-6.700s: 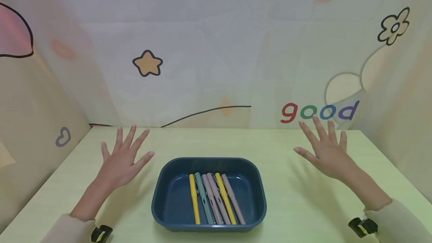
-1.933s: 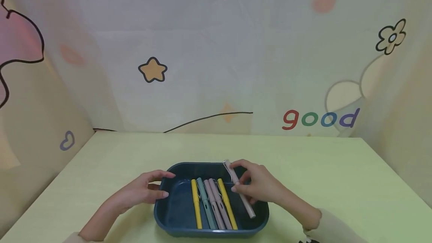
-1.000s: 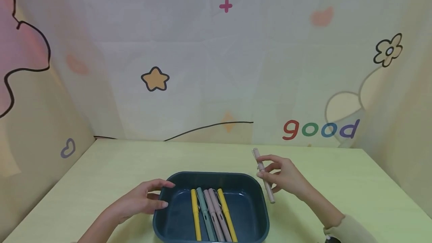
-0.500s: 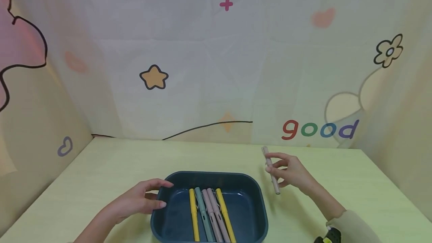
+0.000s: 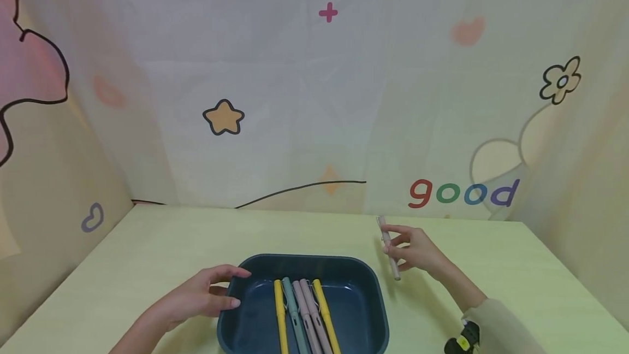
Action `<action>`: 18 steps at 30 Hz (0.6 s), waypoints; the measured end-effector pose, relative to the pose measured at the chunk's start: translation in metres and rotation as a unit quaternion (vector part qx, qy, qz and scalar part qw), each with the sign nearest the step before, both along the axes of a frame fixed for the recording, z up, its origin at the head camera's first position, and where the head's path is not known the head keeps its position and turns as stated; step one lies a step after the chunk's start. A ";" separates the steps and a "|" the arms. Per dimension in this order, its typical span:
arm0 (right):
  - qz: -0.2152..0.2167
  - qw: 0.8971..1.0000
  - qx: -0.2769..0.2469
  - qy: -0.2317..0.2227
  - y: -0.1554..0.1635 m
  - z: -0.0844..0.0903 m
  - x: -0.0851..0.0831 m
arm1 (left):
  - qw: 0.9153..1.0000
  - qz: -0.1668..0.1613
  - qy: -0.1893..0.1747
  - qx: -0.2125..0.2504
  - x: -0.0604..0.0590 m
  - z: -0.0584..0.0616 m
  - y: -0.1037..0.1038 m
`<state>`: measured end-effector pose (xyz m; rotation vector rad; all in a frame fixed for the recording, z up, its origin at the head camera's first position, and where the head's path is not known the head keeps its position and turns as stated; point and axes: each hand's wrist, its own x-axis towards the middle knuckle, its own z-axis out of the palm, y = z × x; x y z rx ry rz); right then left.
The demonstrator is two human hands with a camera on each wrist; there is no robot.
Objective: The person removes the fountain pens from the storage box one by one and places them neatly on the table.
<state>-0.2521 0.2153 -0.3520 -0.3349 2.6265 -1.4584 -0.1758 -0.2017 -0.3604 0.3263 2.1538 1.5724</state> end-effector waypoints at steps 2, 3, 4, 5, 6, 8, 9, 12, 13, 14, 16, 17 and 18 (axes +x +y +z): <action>-0.002 1.000 0.004 0.002 -0.003 -0.002 -0.003 | 1.000 0.000 -0.001 0.001 0.000 -0.001 -0.001; -0.006 1.000 0.003 0.000 -0.004 -0.003 -0.004 | 1.000 0.000 -0.001 0.001 0.001 -0.001 -0.001; -0.008 1.000 0.003 -0.002 -0.004 -0.004 -0.005 | 1.000 0.000 -0.001 0.001 0.001 -0.001 -0.001; -0.011 1.000 0.002 -0.005 -0.005 -0.006 -0.006 | 1.000 -0.001 -0.002 0.004 0.001 -0.001 0.000; -0.011 1.000 0.002 -0.008 -0.005 -0.007 -0.007 | 1.000 -0.001 -0.003 0.006 0.001 -0.002 0.000; -0.011 1.000 0.004 -0.013 -0.006 -0.009 -0.009 | 1.000 -0.004 -0.004 0.010 0.002 -0.002 0.001; -0.016 1.000 0.003 -0.017 -0.007 -0.011 -0.009 | 1.000 -0.006 -0.004 0.012 0.002 -0.003 0.001; -0.022 1.000 0.013 -0.016 -0.008 -0.015 -0.012 | 1.000 -0.010 -0.001 0.012 0.001 -0.003 0.002; -0.023 0.999 0.015 -0.017 -0.009 -0.016 -0.014 | 1.000 -0.010 0.001 0.010 0.001 -0.003 0.002; -0.023 0.999 0.016 -0.017 -0.010 -0.017 -0.015 | 1.000 -0.009 0.003 0.008 0.001 -0.002 0.002; -0.021 0.999 0.021 -0.018 -0.012 -0.018 -0.018 | 1.000 -0.006 0.004 0.004 0.001 -0.001 0.002; -0.019 0.999 0.022 -0.019 -0.013 -0.019 -0.019 | 1.000 -0.004 0.004 0.001 0.001 -0.001 0.002; -0.016 0.999 0.025 -0.020 -0.014 -0.019 -0.020 | 1.000 -0.003 0.004 -0.001 0.001 -0.001 0.002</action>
